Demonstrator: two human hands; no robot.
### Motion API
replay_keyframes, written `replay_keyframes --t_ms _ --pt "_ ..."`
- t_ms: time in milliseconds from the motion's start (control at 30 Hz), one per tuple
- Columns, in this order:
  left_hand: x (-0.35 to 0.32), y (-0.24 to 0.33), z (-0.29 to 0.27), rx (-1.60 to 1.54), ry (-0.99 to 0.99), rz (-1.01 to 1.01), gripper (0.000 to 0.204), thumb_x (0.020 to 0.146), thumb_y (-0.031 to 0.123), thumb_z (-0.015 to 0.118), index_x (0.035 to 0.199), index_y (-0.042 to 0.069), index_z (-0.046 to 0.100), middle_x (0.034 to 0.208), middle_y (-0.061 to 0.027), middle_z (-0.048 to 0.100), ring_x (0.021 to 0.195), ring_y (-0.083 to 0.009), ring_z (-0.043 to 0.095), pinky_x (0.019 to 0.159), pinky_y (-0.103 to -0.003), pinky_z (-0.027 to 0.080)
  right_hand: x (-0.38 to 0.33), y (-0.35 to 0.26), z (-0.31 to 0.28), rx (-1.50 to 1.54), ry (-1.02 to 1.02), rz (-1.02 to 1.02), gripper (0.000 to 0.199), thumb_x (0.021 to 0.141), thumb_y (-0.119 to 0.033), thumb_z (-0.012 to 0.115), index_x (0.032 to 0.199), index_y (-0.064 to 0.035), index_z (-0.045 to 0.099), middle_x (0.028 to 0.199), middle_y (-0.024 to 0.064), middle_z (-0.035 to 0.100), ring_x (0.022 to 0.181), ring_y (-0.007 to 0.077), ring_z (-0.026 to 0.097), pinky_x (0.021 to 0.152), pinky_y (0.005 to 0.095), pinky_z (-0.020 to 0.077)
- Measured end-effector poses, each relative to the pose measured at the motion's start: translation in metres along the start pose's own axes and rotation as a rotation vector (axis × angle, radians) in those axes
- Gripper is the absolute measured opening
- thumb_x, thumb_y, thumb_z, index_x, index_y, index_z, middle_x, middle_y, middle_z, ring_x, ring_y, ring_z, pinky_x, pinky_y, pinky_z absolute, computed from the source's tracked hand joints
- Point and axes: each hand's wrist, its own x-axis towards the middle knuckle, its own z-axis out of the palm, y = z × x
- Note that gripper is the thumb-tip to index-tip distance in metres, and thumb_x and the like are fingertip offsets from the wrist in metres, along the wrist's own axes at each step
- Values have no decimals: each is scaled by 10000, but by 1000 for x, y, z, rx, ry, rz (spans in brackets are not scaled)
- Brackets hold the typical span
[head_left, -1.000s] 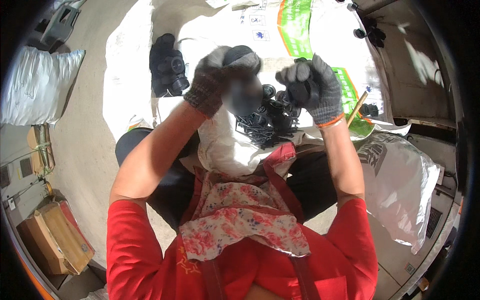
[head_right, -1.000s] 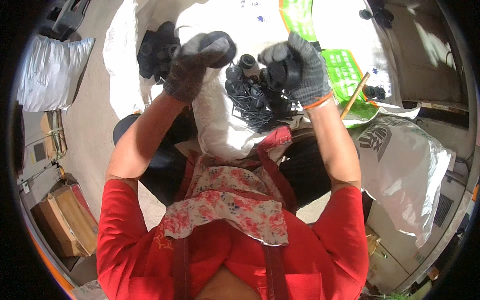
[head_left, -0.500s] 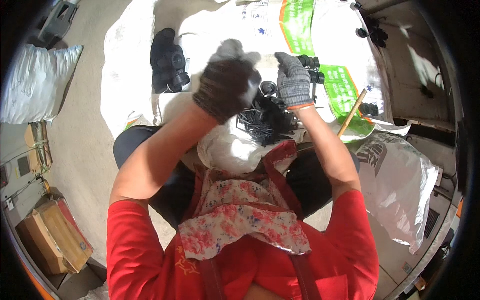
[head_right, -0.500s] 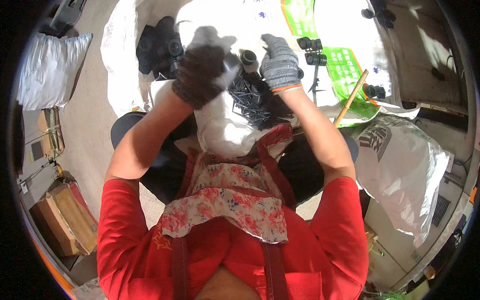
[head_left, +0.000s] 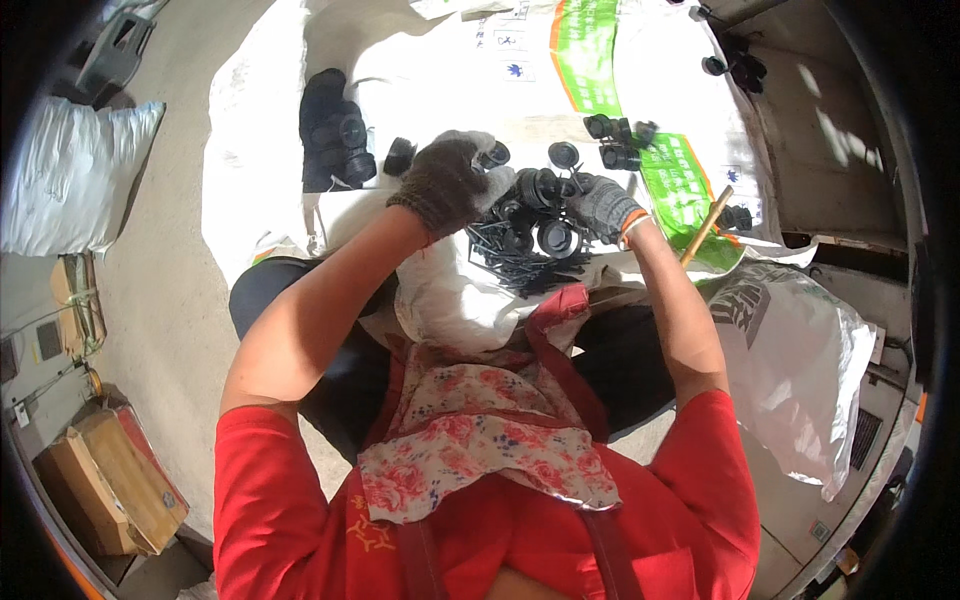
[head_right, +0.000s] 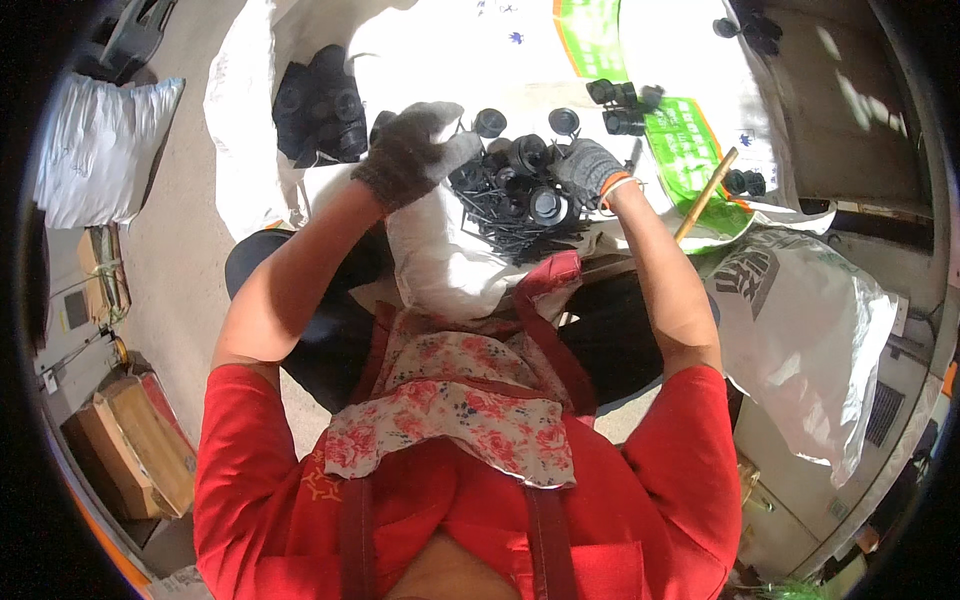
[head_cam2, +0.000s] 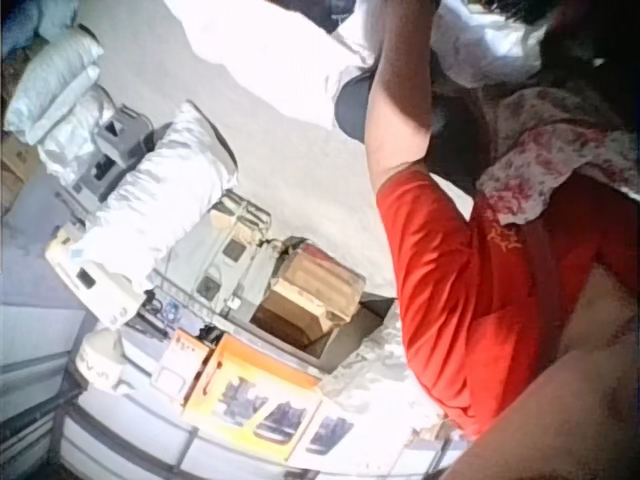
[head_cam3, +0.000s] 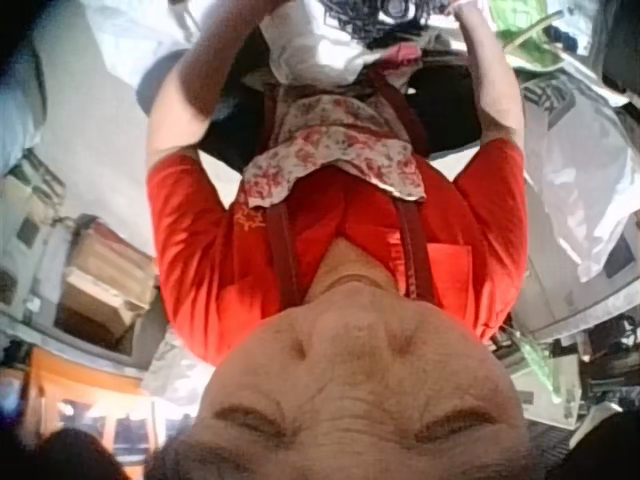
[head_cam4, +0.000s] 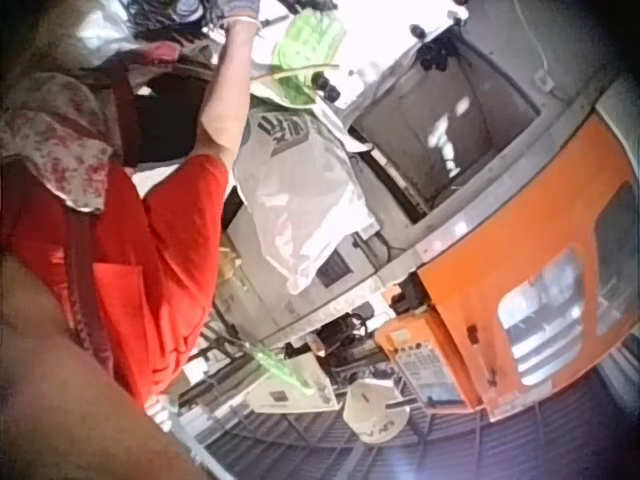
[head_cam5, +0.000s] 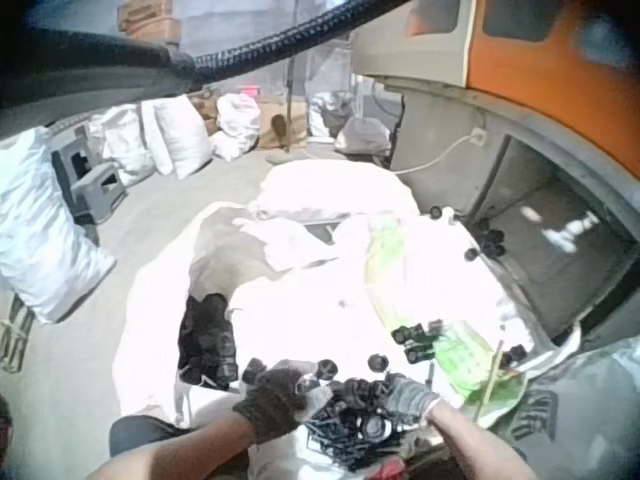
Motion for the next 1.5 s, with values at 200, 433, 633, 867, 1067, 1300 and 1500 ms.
replay_keyframes --t_ms 200,433,633,867,1067,1300,1500 --pt "-3 15 16 -300 -67 -228 312 764 287 674 875 -2 630 778 -148 653 747 -245 641 740 -356 500 -35 -27 -10 28 274 -242 323 862 -308 565 849 2 656 650 215 610 663 353 626 642 394 489" --pt "12 8 10 -1019 -172 -683 239 826 104 638 1005 -47 592 810 -117 654 658 -176 638 552 -251 525 -46 -41 -26 46 626 -259 710 726 -405 744 1232 21 487 1182 220 555 1004 307 597 849 394 480" --pt "11 17 2 -1196 -159 -578 303 831 156 652 1033 -53 564 924 -137 643 796 -224 661 631 -274 551 -43 -64 -7 165 788 -336 405 826 -300 661 1080 10 604 1025 176 634 946 277 614 848 370 481" --pt "8 -14 10 -1628 -434 -535 387 878 265 594 1127 -12 489 864 -72 525 700 -155 491 571 -254 438 -49 -62 -22 4 751 -516 653 729 -297 763 1246 3 499 1210 201 526 1158 324 491 996 411 392" --pt "7 8 -14 -1894 -669 -681 440 873 257 610 1203 -7 491 1165 -160 585 1055 -311 592 904 -452 493 -53 -69 -30 -280 781 -674 401 753 -164 617 1132 -42 570 1169 165 560 1161 349 474 1043 482 309" --pt "-6 15 -5 -116 -301 169 363 673 109 749 957 39 535 945 -81 620 792 -198 616 703 -303 525 -64 -100 -27 -515 563 -609 292 684 -83 602 972 -75 646 915 123 617 988 281 569 938 453 416" --pt "11 24 -27 -154 -43 175 212 769 172 688 925 57 604 808 -69 616 750 -162 603 672 -267 514 -56 -67 -45 1313 -10 -757 186 824 -122 592 641 -86 587 561 19 498 593 207 535 639 340 480"
